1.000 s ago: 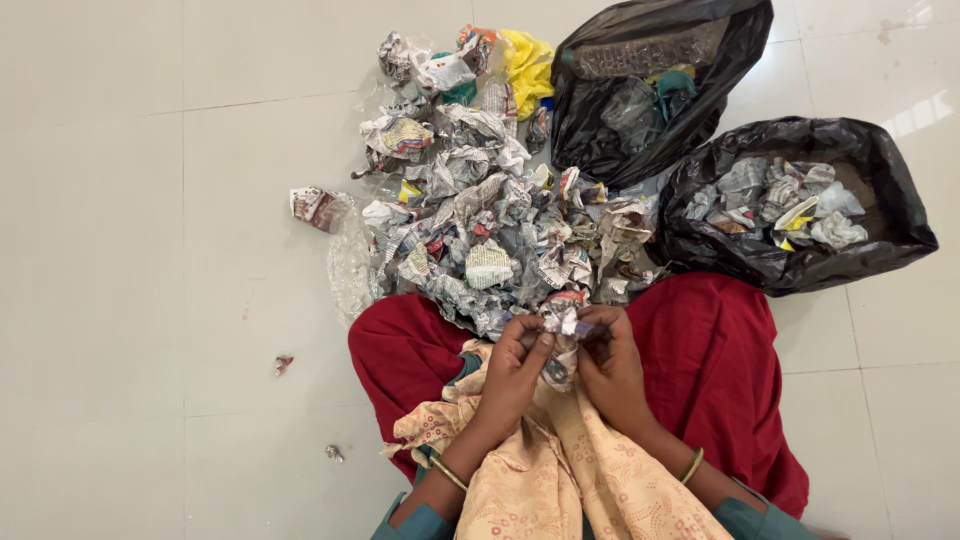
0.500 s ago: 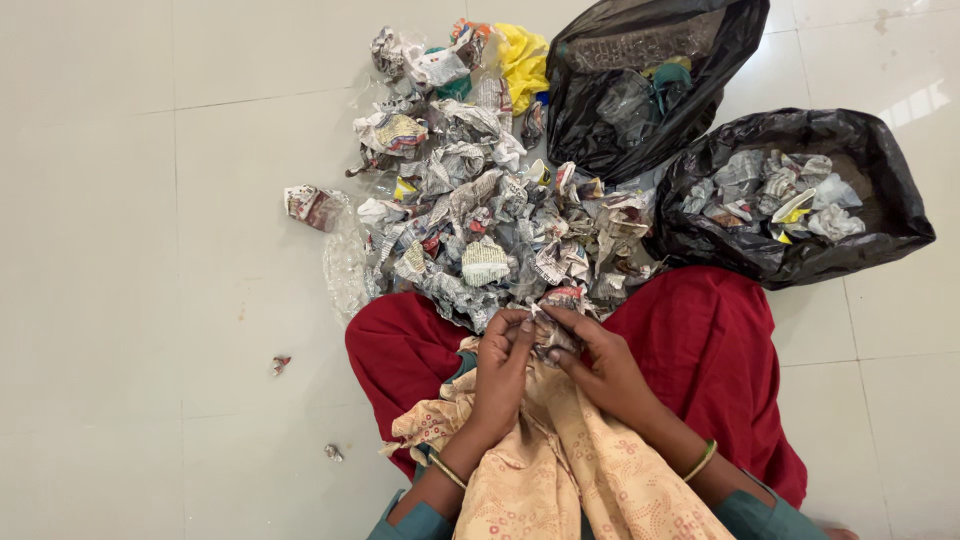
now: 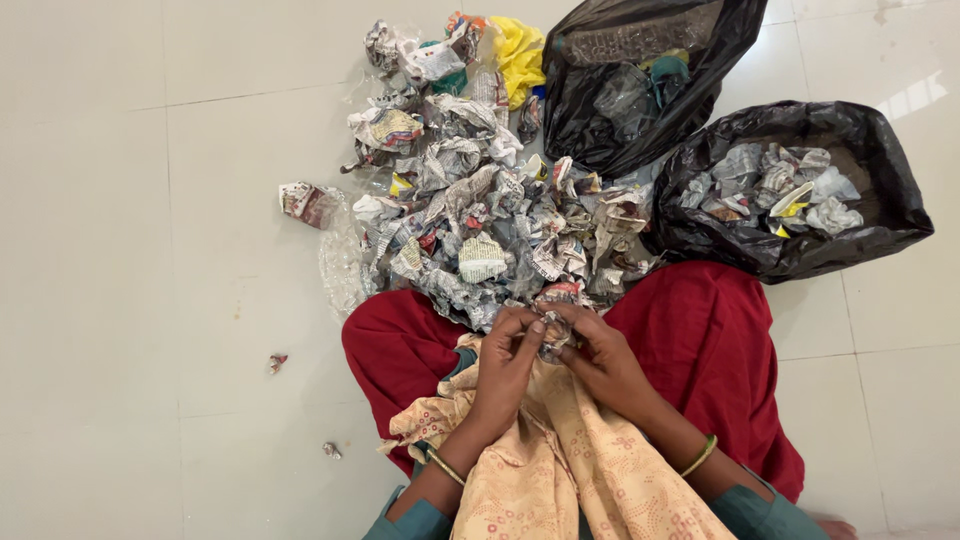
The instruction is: The person sits on the floor and sorts through a pile of crumpled paper and plastic waste. They pick up individual items, unfold or inspect them, and place them into one of two black plastic bags nearby.
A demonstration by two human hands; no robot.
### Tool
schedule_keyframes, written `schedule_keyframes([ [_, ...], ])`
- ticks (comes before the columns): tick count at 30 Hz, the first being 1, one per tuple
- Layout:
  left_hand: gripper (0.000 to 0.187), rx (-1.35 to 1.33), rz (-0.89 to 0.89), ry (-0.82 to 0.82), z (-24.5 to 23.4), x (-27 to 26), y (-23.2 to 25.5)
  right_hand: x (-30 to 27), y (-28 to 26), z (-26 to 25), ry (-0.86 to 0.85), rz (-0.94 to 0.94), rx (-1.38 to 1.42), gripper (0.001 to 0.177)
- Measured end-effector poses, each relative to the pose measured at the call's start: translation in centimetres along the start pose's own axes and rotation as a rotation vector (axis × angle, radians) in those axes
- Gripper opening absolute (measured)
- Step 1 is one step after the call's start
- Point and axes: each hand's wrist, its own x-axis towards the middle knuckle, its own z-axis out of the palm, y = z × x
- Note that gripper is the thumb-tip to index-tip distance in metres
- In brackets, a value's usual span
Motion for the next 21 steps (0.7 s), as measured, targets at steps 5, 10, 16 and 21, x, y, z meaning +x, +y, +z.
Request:
schedule_keyframes([
  [5,0.033,-0.037,-0.039,-0.033,1.1,-0.1,1.7,0.1,1.3,0.5,0.087,0.100,0.362,0.038],
  [10,0.060,-0.144,-0.090,-0.113,2.0,0.1,3.9,0.4,1.4,0.0,0.238,0.366,0.885,0.038],
  [16,0.076,0.087,-0.059,-0.166,1.7,0.1,4.6,0.3,2.5,-0.5,0.277,0.462,0.996,0.039],
  [21,0.051,0.342,0.152,-0.129,1.5,0.0,5.3,-0.5,4.7,-0.4,0.266,0.375,0.900,0.034],
])
